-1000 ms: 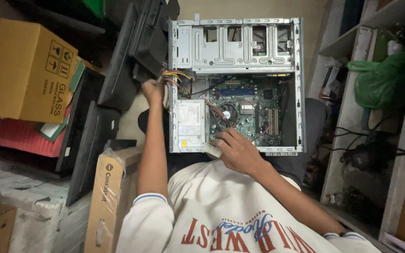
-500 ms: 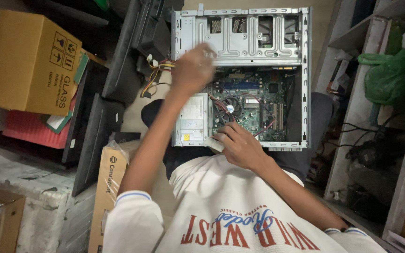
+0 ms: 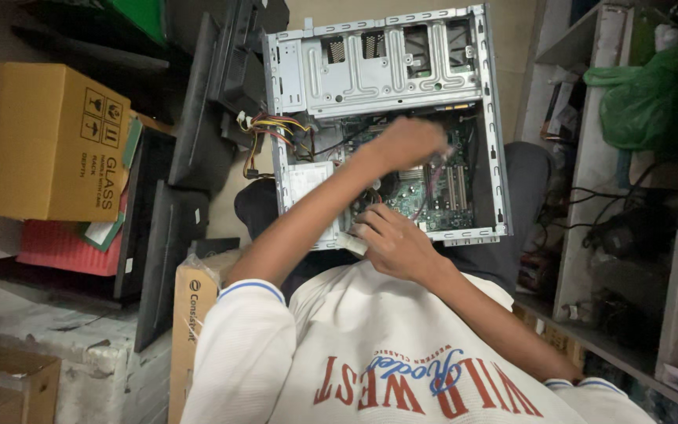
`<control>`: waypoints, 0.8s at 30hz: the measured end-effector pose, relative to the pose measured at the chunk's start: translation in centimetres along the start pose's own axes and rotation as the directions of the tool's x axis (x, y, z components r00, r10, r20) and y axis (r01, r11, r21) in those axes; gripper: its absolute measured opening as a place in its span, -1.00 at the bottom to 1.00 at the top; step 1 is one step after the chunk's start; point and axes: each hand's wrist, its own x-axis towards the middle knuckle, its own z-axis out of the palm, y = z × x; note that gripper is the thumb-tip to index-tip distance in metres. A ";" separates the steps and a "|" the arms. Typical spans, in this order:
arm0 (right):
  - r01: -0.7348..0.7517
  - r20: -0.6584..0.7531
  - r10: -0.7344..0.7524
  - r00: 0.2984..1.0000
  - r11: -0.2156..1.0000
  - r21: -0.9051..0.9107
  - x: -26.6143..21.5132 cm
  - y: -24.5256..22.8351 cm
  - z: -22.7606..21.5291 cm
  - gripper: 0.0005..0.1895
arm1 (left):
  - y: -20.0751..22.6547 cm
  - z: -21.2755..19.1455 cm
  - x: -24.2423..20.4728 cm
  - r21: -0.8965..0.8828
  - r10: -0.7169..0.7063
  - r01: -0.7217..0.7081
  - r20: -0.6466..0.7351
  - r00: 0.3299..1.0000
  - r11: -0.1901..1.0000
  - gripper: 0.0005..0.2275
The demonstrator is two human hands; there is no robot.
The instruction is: The person sits on the floor and works inside an open computer case. They disconnect cables, remove a white connector, and use a toothbrush to clean the connector and other internal components.
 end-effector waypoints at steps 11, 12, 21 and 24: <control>0.054 -0.026 -0.059 0.998 0.989 -0.138 -0.5 -0.1 0.5 -0.55 | -10.6 -13.6 -11.3 -0.084 -0.319 0.393 -0.747 0.583 0.916 -0.81; 0.058 -0.021 -0.062 0.998 0.989 -0.137 -0.6 -0.2 0.5 -0.55 | -11.2 -14.4 -14.1 -0.126 -0.346 0.419 -0.791 0.504 0.899 -0.74; 0.045 -0.001 -0.046 0.999 0.992 -0.116 -0.5 0.0 0.4 -0.52 | -12.9 -6.6 -32.9 -0.927 -0.868 0.299 -0.329 -0.371 0.224 -0.58; 0.033 0.003 -0.033 0.999 0.994 -0.108 -0.6 -0.4 0.5 -0.52 | -12.1 0.1 -36.4 -0.996 -0.901 0.093 -0.044 -0.431 0.003 -0.67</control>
